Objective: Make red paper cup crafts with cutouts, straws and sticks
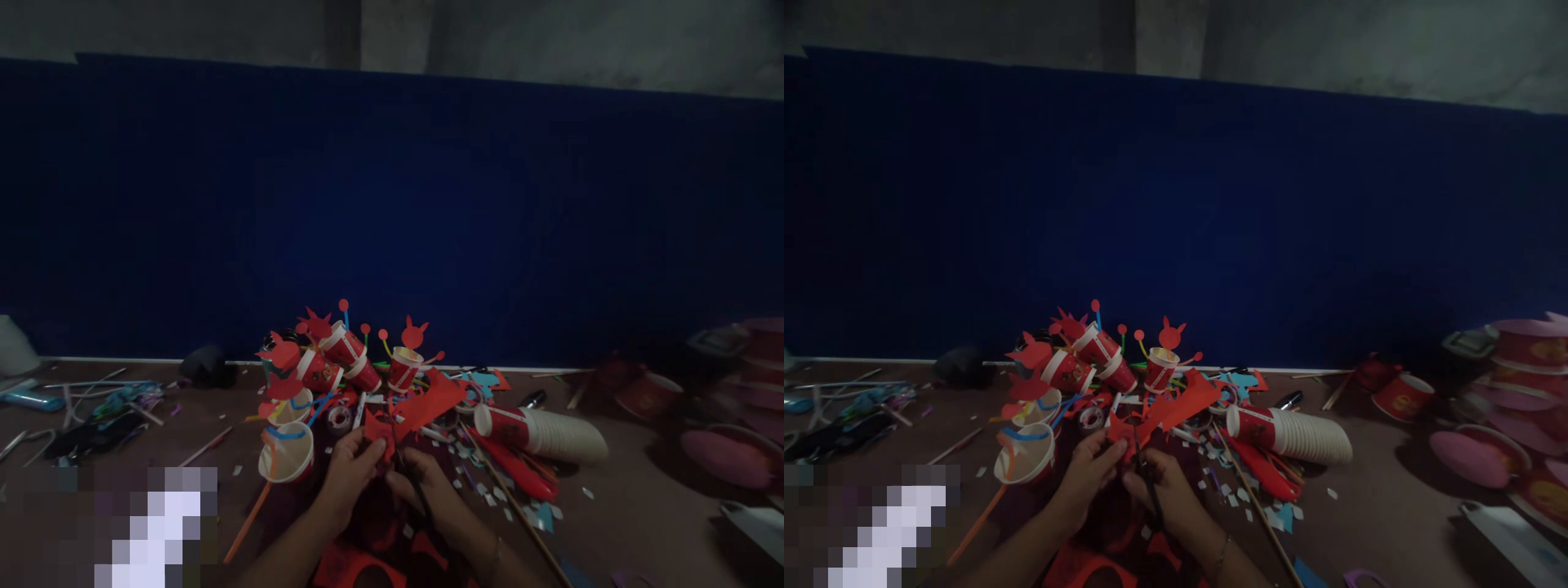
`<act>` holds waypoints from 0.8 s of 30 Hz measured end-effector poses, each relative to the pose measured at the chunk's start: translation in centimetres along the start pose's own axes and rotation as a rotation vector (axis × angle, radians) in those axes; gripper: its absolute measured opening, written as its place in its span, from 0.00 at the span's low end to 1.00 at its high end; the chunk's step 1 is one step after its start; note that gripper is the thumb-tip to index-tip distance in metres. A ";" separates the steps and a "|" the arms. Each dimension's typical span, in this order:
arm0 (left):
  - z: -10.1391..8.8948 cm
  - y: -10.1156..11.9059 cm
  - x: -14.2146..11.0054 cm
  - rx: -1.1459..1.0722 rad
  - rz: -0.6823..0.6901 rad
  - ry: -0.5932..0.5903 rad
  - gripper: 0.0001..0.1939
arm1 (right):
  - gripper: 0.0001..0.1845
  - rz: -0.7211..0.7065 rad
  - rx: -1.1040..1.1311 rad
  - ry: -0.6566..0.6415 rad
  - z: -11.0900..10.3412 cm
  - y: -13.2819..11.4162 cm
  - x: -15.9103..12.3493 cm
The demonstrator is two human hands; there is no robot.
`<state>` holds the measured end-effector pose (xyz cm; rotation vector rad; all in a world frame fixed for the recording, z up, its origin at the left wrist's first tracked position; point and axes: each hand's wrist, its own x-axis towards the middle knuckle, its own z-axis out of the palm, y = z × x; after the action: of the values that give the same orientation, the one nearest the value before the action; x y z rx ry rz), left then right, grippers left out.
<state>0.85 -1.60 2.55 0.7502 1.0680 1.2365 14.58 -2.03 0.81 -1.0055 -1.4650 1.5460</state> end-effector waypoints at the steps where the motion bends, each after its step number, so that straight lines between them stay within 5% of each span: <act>1: 0.0 0.1 0.0 0.008 -0.002 -0.001 0.17 | 0.23 0.014 0.005 -0.005 0.0 0.0 0.0; 24: -0.6 0.2 0.7 0.034 0.028 -0.103 0.17 | 0.23 0.158 -0.027 -0.037 -0.3 -1.2 -0.3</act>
<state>0.17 -0.97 2.35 0.8483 0.9992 1.1928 14.98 -2.08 2.03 -1.1369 -1.4643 1.6676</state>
